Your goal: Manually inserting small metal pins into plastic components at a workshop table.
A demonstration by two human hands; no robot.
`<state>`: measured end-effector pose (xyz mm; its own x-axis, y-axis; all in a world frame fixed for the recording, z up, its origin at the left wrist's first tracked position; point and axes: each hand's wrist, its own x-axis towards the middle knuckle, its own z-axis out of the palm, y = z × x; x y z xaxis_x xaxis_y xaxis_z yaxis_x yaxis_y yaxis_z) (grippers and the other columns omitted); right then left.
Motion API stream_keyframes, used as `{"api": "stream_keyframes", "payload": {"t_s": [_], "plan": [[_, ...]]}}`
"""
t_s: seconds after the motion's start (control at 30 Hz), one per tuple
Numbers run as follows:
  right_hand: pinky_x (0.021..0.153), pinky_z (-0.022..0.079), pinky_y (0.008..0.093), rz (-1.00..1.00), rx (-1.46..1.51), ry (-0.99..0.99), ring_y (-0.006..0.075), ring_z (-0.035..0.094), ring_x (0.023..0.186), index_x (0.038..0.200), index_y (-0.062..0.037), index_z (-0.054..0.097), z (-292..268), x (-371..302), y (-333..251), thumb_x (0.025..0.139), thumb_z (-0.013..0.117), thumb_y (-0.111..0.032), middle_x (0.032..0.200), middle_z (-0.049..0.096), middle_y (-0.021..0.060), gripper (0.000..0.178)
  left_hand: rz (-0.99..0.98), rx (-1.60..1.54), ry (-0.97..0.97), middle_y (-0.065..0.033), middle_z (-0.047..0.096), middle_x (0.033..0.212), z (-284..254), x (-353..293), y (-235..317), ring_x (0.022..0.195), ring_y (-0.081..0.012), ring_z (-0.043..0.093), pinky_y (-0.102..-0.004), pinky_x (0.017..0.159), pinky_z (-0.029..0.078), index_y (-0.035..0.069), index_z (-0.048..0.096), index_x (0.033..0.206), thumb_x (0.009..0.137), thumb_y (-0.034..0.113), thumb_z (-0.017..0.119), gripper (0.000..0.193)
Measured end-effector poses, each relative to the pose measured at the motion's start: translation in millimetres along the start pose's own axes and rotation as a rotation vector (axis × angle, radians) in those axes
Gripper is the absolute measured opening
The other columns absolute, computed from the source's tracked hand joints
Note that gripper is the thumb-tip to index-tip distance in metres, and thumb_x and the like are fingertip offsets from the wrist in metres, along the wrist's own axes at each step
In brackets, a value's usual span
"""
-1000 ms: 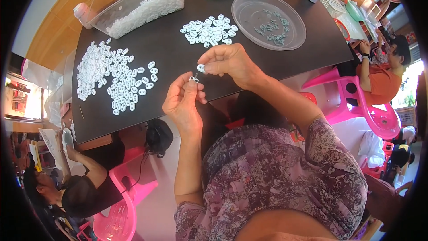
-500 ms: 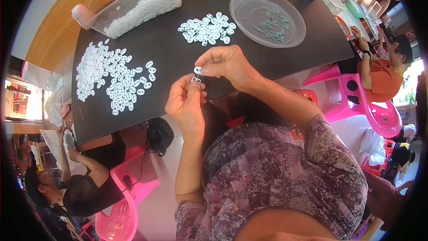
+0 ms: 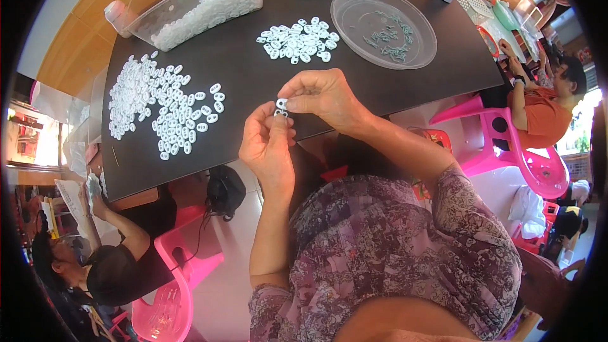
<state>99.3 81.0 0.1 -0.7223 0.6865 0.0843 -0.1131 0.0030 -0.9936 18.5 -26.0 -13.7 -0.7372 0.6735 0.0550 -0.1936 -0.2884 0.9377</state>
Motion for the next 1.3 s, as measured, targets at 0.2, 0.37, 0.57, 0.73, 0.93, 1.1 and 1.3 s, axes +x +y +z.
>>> {"api": "stream_keyframes", "payload": {"t_s": [0.2, 0.37, 0.57, 0.73, 0.93, 1.1, 1.3], "plan": [[0.064, 0.049, 0.0227, -0.025, -0.015, -0.023, 0.009, 0.059, 0.07, 0.088, 0.0052, 0.063, 3, -4, 0, 0.079, 0.061, 0.002, 0.076, 0.063, 0.0062, 0.01, 0.029, -0.031, -0.031, -0.0063, 0.061, 0.074, 0, 0, -4, 0.058, -0.0088, 0.055, -0.0196, 0.05, 0.045, -0.006, 0.057, 0.106, 0.086, 0.002, 0.058, 0.021], [0.064, 0.049, 0.0238, 0.003, 0.031, -0.071, 0.0106, 0.059, 0.071, 0.091, 0.0059, 0.062, 2, -9, -4, 0.082, 0.057, 0.004, 0.077, 0.064, 0.0078, 0.01, 0.012, -0.064, -0.045, -0.0073, 0.061, 0.074, 2, -1, -5, 0.059, -0.0107, 0.056, -0.0216, 0.051, 0.047, -0.007, 0.057, 0.107, 0.087, 0.003, 0.057, 0.022], [0.058, 0.047, 0.0234, -0.139, -0.224, -0.032, 0.0101, 0.058, 0.063, 0.092, 0.0045, 0.062, 1, -11, 2, 0.084, 0.054, 0.003, 0.077, 0.057, 0.0058, 0.011, -0.014, -0.094, -0.047, -0.0077, 0.06, 0.075, 3, 0, -7, 0.059, -0.0126, 0.056, -0.0232, 0.05, 0.048, -0.007, 0.057, 0.107, 0.087, 0.004, 0.057, 0.023], [0.059, 0.046, 0.023, -0.084, -0.187, -0.058, 0.01, 0.058, 0.065, 0.093, 0.0024, 0.063, 4, -16, -2, 0.082, 0.057, 0.002, 0.079, 0.055, 0.0054, 0.012, -0.02, -0.116, -0.027, -0.008, 0.061, 0.076, 4, 0, -7, 0.059, -0.013, 0.057, -0.0241, 0.05, 0.049, -0.008, 0.057, 0.106, 0.086, 0.005, 0.058, 0.023], [0.061, 0.046, 0.0267, -0.398, -0.55, -0.064, 0.0126, 0.056, 0.072, 0.098, 0.0, 0.063, -5, -17, 0, 0.076, 0.062, 0.001, 0.084, 0.057, 0.0062, 0.022, -0.058, -0.169, -0.04, -0.0105, 0.063, 0.082, 6, 1, -3, 0.063, -0.0144, 0.06, -0.0241, 0.055, 0.051, -0.009, 0.058, 0.104, 0.084, 0.002, 0.059, 0.022], [0.065, 0.045, 0.0313, -0.473, -0.565, 0.0, 0.0185, 0.055, 0.075, 0.097, -0.0012, 0.064, -6, -18, 2, 0.07, 0.064, 0.001, 0.082, 0.059, 0.0073, 0.027, -0.059, -0.164, 0.008, -0.012, 0.063, 0.085, 11, -1, -2, 0.065, -0.0161, 0.061, -0.025, 0.057, 0.052, -0.01, 0.059, 0.102, 0.084, -0.001, 0.058, 0.02], [0.065, 0.046, 0.0324, -0.598, -0.611, 0.08, 0.0223, 0.055, 0.075, 0.095, -0.0009, 0.064, -6, -21, 3, 0.067, 0.065, 0.0, 0.08, 0.061, 0.0077, 0.028, -0.057, -0.133, 0.0, -0.0119, 0.063, 0.083, 12, -4, -4, 0.063, -0.0157, 0.06, -0.0251, 0.056, 0.051, -0.01, 0.06, 0.099, 0.084, -0.001, 0.057, 0.017]]}}
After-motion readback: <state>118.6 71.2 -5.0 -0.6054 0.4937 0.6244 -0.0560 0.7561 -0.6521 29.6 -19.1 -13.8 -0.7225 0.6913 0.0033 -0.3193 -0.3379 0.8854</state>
